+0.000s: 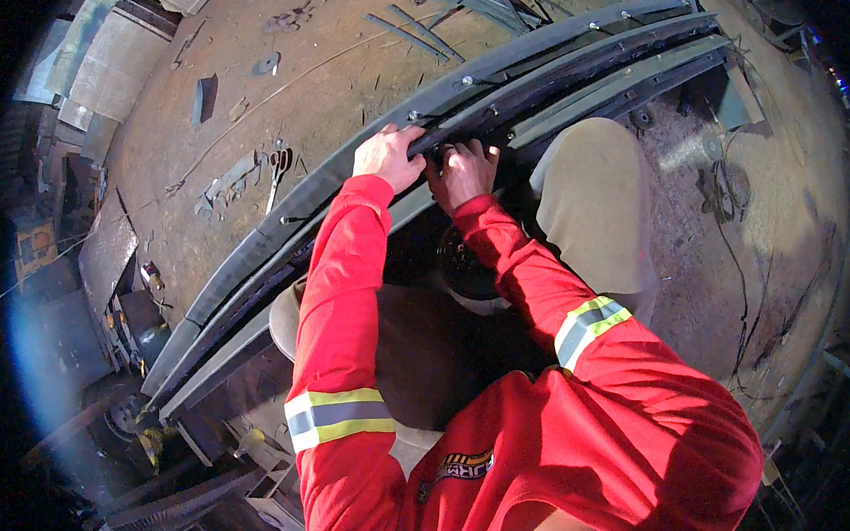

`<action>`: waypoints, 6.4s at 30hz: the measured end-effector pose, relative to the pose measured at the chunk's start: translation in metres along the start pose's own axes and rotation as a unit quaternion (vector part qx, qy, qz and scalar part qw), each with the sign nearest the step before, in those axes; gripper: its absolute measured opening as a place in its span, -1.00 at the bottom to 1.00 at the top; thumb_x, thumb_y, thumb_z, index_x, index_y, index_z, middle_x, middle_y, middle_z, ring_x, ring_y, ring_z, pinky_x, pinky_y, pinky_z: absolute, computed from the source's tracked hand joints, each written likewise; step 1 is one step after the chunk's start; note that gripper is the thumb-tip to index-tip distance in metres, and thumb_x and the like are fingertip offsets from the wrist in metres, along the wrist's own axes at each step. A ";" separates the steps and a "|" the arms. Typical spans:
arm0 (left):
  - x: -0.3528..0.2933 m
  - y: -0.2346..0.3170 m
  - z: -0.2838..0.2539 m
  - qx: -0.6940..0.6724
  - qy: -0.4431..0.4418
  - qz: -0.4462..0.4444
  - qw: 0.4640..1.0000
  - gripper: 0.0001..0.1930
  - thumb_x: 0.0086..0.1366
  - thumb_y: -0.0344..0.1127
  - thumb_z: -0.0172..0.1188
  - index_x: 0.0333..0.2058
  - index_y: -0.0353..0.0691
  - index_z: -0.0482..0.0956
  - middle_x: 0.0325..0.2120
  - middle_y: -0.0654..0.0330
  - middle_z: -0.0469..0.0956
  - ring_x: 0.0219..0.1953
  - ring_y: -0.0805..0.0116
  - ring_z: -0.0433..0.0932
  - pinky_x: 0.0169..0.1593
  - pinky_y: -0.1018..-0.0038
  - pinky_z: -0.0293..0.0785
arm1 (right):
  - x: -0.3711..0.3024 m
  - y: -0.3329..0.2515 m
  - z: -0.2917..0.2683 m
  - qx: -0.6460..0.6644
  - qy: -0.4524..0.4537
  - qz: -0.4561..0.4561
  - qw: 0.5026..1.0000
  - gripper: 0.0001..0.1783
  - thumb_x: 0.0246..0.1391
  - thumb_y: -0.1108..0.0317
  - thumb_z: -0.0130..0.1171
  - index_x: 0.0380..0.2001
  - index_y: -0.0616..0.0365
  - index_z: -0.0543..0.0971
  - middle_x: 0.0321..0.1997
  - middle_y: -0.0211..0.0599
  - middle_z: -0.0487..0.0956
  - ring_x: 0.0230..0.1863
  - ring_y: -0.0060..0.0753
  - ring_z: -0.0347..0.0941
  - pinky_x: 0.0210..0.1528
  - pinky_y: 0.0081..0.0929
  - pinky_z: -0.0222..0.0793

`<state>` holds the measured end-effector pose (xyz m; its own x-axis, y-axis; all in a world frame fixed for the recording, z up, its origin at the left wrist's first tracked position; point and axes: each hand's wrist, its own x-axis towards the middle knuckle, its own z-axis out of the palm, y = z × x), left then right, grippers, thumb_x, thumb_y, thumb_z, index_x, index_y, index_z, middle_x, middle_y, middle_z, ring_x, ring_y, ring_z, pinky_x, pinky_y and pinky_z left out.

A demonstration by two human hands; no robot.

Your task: The person assembles a long, curved metal frame by hand, inserting and tightening fasteners into pre-drilled holes along the frame's edge. The task involves repetitive manual manipulation of small hardware components to secure the frame sections together.

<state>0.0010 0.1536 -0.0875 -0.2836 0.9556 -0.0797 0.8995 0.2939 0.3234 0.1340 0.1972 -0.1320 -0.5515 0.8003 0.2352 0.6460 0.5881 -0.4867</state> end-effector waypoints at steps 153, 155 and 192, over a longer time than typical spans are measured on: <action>-0.012 -0.019 0.008 0.012 -0.006 0.053 0.999 -0.49 -0.11 -0.14 0.16 -0.11 -0.16 0.44 -0.17 -0.03 0.46 -0.10 0.02 0.46 -0.07 0.21 0.41 | 0.029 -0.009 -0.008 0.114 -0.158 0.158 0.968 -0.80 -0.22 0.41 0.10 -0.46 0.28 0.54 -0.34 0.14 0.54 -0.23 0.12 0.48 -0.14 -0.07 0.40; -0.006 0.001 -0.002 -0.019 0.002 0.075 0.997 -0.50 -0.11 -0.16 0.15 -0.11 -0.16 0.46 -0.22 -0.07 0.48 -0.12 -0.02 0.45 -0.07 0.18 0.39 | 0.043 0.029 0.014 0.098 -0.171 0.039 0.980 -0.78 -0.30 0.44 0.10 -0.48 0.32 0.54 -0.35 0.18 0.52 -0.26 0.15 0.47 -0.15 -0.13 0.39; -0.219 -0.105 -0.002 -0.220 0.299 -0.303 0.878 -0.82 -0.11 -0.55 0.30 -0.46 -0.27 0.56 -0.54 0.23 0.57 -0.46 0.48 0.53 -0.33 0.55 0.45 | -0.029 -0.071 0.006 0.548 -0.373 0.162 0.731 -0.80 0.09 0.47 0.03 -0.22 0.33 0.50 -0.45 -0.24 0.58 -0.53 -0.48 0.52 -0.55 -0.65 0.31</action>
<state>-0.0318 -0.0866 -0.1024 -0.9073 0.4074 0.1037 0.3456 0.5824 0.7358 0.1005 0.1317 -0.1088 -0.8620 0.3508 -0.3660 0.2197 -0.3921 -0.8933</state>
